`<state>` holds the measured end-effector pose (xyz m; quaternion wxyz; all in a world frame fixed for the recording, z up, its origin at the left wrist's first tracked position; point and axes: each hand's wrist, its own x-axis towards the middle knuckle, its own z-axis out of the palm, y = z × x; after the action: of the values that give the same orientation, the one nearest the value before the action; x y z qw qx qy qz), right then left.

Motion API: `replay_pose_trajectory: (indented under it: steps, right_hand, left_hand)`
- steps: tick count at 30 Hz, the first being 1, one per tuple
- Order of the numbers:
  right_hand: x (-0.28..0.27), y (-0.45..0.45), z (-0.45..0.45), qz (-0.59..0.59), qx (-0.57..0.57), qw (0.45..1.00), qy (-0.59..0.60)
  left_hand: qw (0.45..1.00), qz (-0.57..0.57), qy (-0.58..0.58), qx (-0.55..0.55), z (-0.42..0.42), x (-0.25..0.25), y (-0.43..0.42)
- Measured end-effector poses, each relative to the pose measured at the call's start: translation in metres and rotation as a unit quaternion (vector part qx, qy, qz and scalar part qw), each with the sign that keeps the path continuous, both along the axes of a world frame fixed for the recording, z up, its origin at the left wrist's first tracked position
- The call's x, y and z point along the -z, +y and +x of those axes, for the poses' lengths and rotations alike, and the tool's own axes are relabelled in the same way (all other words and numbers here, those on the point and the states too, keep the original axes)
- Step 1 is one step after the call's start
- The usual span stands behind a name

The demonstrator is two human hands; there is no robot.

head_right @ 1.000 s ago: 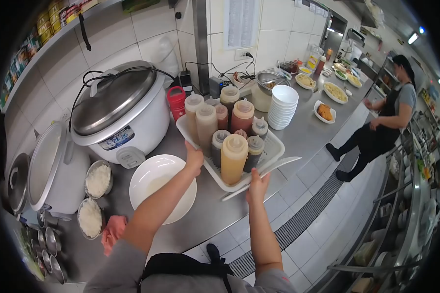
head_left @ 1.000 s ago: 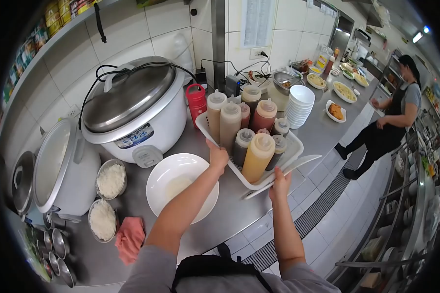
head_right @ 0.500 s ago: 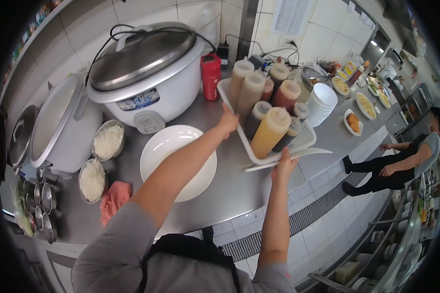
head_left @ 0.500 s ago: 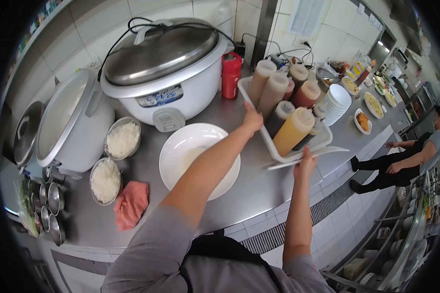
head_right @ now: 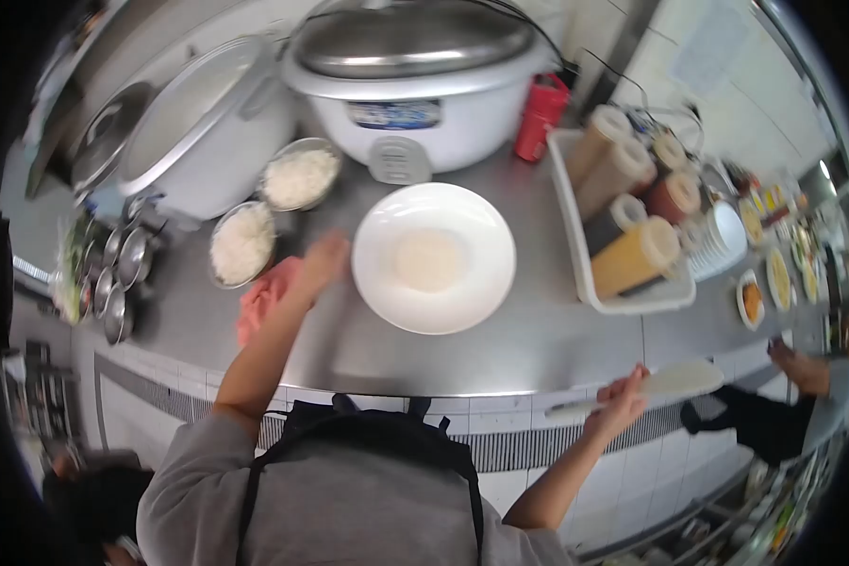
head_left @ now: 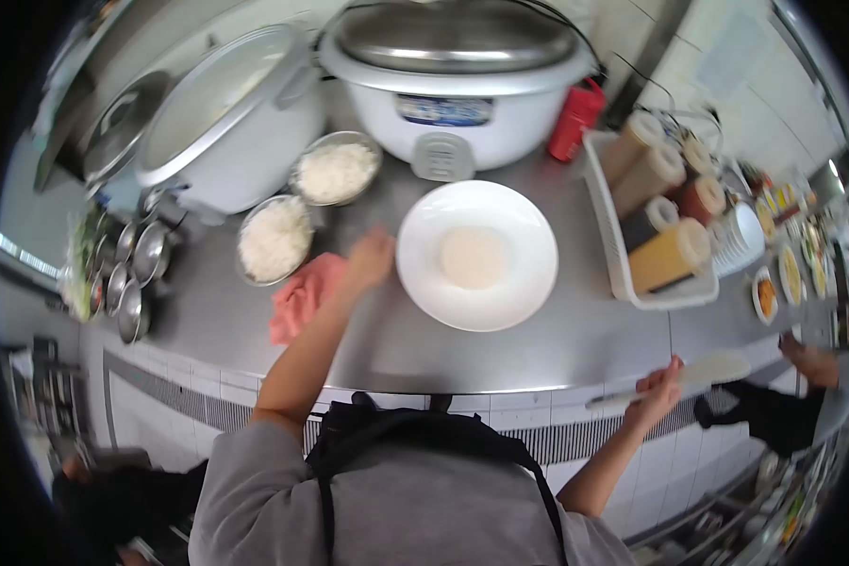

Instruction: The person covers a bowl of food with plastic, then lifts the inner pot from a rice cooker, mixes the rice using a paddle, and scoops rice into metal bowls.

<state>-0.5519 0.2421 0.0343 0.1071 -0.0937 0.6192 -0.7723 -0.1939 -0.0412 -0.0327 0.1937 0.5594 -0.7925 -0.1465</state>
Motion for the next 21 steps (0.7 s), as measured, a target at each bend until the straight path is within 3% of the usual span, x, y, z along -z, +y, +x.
replay_pose_trajectory:
  steps: [1,2,3,5,8,10,12,15,16,18,19,21]
  right_hand:
    - [-0.007,-0.004,0.009,-0.005,-0.019,0.999,0.031]
    - [-0.013,-0.011,0.016,-0.016,-0.05,0.997,0.05]
    - [-0.02,-0.02,0.023,-0.027,-0.081,0.994,0.071]
    - [-0.03,-0.044,0.039,-0.048,-0.129,0.987,0.08]
    - [-0.039,-0.073,0.067,-0.039,-0.193,0.972,0.128]
    - [-0.044,-0.084,0.092,-0.03,-0.242,0.959,0.142]
    - [-0.047,-0.092,0.112,-0.035,-0.279,0.95,0.134]
    - [-0.047,-0.098,0.133,-0.026,-0.334,0.934,0.12]
    - [-0.041,-0.1,0.136,0.005,-0.357,0.926,0.123]
    - [-0.033,-0.103,0.143,0.042,-0.378,0.917,0.123]
    - [-0.032,-0.106,0.149,0.064,-0.389,0.909,0.134]
    - [-0.028,-0.108,0.157,0.096,-0.394,0.904,0.138]
  left_hand:
    - [0.925,0.261,0.275,0.02,-0.004,-0.002,0.012]
    - [0.943,0.155,0.293,0.04,-0.007,0.041,0.009]
    - [0.949,0.182,0.259,0.005,-0.018,0.011,0.026]
    - [0.851,0.27,0.448,-0.05,-0.039,-0.003,0.04]
    - [0.828,0.312,0.463,-0.052,-0.069,0.005,0.05]
    - [0.761,0.368,0.53,-0.068,-0.093,0.016,0.053]
    - [0.766,0.372,0.52,-0.064,-0.111,0.011,0.059]
    - [0.792,0.451,0.405,0.071,-0.094,-0.017,0.06]
    - [0.791,0.449,0.411,0.065,-0.079,-0.023,0.06]
    - [0.925,0.108,0.338,0.136,-0.032,-0.033,0.06]
    - [0.951,0.053,0.296,0.067,0.004,-0.065,0.069]
    - [0.966,-0.226,0.126,-0.014,0.07,-0.066,0.073]
